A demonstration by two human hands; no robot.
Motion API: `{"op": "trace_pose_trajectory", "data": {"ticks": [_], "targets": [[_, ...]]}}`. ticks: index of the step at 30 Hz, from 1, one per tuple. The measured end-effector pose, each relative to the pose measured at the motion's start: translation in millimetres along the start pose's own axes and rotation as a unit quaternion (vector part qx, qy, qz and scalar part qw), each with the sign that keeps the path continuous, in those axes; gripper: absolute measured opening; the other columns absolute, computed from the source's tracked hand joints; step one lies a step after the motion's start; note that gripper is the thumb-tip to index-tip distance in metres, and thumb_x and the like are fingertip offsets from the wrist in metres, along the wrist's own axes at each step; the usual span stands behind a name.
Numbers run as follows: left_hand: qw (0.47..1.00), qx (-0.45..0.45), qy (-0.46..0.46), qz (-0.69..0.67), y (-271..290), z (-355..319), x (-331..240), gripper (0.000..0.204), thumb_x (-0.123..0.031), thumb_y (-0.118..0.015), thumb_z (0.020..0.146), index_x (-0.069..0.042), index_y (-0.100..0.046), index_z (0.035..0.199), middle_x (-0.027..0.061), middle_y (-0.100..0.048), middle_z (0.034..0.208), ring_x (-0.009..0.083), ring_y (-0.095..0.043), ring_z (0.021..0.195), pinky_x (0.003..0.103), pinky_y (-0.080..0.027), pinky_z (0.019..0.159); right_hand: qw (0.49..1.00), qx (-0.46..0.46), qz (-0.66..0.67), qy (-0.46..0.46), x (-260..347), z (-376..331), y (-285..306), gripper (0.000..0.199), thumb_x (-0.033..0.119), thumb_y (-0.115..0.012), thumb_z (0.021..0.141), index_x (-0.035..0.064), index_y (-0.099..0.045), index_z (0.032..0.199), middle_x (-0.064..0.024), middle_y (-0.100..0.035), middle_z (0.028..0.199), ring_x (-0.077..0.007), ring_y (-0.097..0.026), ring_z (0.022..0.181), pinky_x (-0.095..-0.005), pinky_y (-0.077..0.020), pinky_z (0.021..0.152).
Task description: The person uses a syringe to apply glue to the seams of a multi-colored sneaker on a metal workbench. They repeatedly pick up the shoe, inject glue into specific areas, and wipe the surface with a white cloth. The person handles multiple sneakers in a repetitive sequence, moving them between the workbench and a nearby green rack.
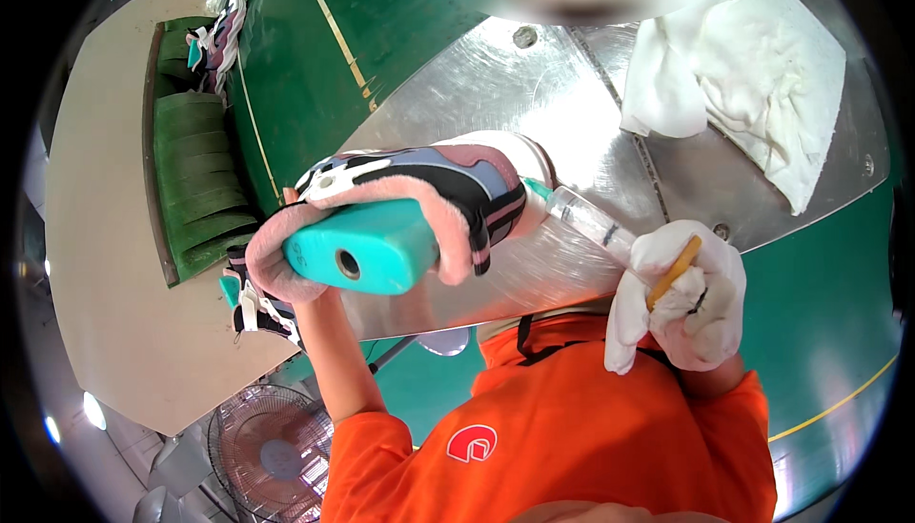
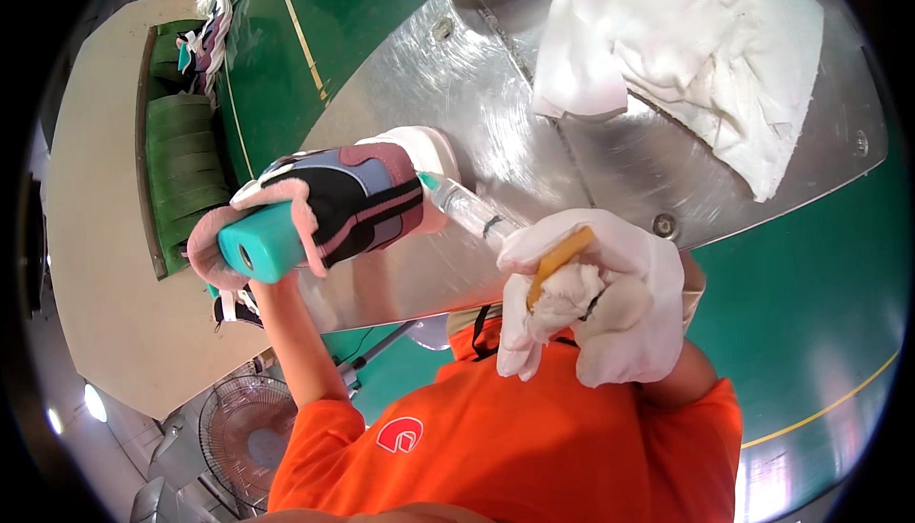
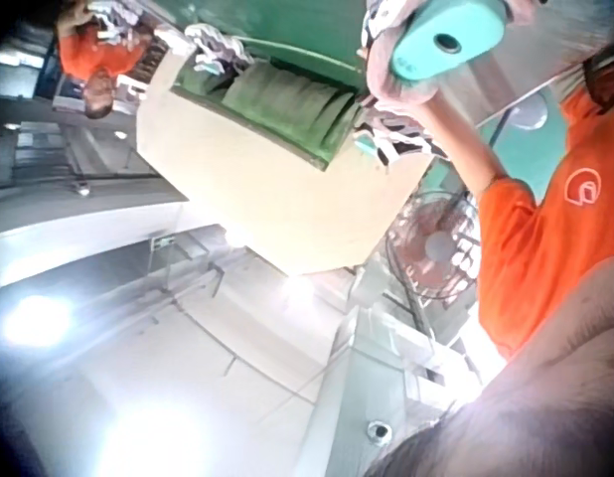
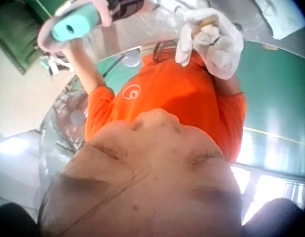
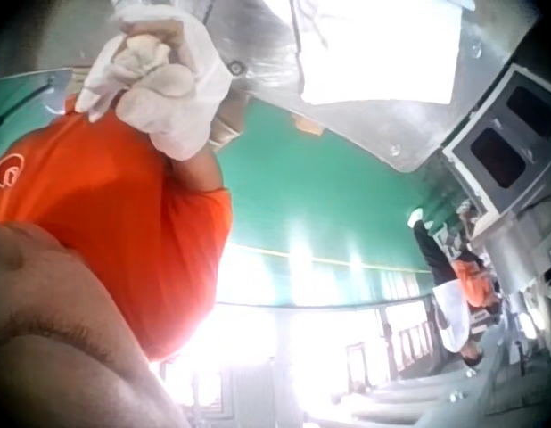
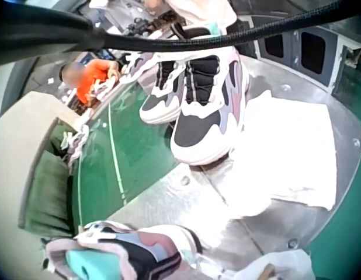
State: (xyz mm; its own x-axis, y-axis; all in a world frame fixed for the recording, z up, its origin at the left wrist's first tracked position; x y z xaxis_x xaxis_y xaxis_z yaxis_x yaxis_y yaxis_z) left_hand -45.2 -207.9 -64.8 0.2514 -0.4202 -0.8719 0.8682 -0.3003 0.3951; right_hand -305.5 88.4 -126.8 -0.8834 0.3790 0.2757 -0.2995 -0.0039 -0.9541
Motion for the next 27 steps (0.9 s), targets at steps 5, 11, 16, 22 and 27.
{"op": "trace_pose_trajectory", "data": {"ticks": [5,11,16,22,27], "targets": [[0.993,-0.042,0.101,-0.048,-1,-17,-13,0.032,-0.025,-0.060,0.091,0.004,-0.059,0.105,0.0120,-0.063,0.100,0.0196,-0.063,0.087,0.033,-0.056,0.073,0.999,0.020,-0.016,0.029,-5,-2,4,0.059,-0.016,-0.050,0.058,-0.0217,-0.040,0.117,-0.0144,-0.058,0.066,-0.0277,-0.068,0.073,-0.0340,-0.0589,0.059],[0.963,-0.050,0.258,-0.055,3,-75,-20,0.038,-0.027,-0.062,0.089,0.002,-0.056,0.113,0.0143,-0.061,0.112,0.0231,-0.064,0.095,0.036,-0.060,0.071,0.994,0.068,-0.077,0.037,-8,-3,5,0.061,-0.014,-0.060,0.061,-0.0241,-0.039,0.117,-0.0098,-0.053,0.063,-0.0248,-0.067,0.072,-0.0318,-0.0575,0.059],[0.917,-0.007,0.390,-0.078,-9,-131,-34,0.045,-0.029,-0.063,0.088,0.002,-0.052,0.119,0.0160,-0.059,0.121,0.0256,-0.065,0.101,0.039,-0.062,0.071,0.993,0.063,-0.084,0.054,-15,-3,-5,0.065,-0.012,-0.066,0.061,-0.0233,-0.038,0.119,-0.0067,-0.051,0.064,-0.0233,-0.066,0.073,-0.0314,-0.0569,0.062],[0.889,0.008,0.432,-0.149,-21,-155,-51,0.049,-0.019,-0.059,0.093,0.001,-0.043,0.134,0.0153,-0.057,0.127,0.0257,-0.063,0.108,0.036,-0.060,0.080,0.986,0.071,-0.128,0.076,-22,-2,-5,0.063,-0.012,-0.066,0.063,-0.0196,-0.040,0.120,-0.0081,-0.054,0.067,-0.0234,-0.065,0.074,-0.0312,-0.0563,0.064],[0.887,0.029,0.427,-0.170,-28,-155,-55,0.055,-0.026,-0.060,0.092,0.001,-0.041,0.136,0.0155,-0.057,0.127,0.0258,-0.063,0.109,0.038,-0.060,0.082,0.989,-0.024,-0.147,-0.010,-17,-5,-14,0.062,-0.014,-0.064,0.061,-0.0154,-0.045,0.120,-0.0125,-0.060,0.074,-0.0218,-0.064,0.073,-0.0295,-0.0537,0.061]]}}
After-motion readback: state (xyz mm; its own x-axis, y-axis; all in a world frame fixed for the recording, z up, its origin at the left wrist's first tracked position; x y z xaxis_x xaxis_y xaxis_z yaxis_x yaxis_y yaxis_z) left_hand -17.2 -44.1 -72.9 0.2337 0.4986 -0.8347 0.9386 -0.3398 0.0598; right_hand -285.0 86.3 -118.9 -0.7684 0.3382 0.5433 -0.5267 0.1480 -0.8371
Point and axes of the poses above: each hand's wrist, its own z-axis towards the middle knuckle, its own y-axis out of the back of the hand, x = y × z, the point moved 5 cm from there along z, towards the middle knuckle
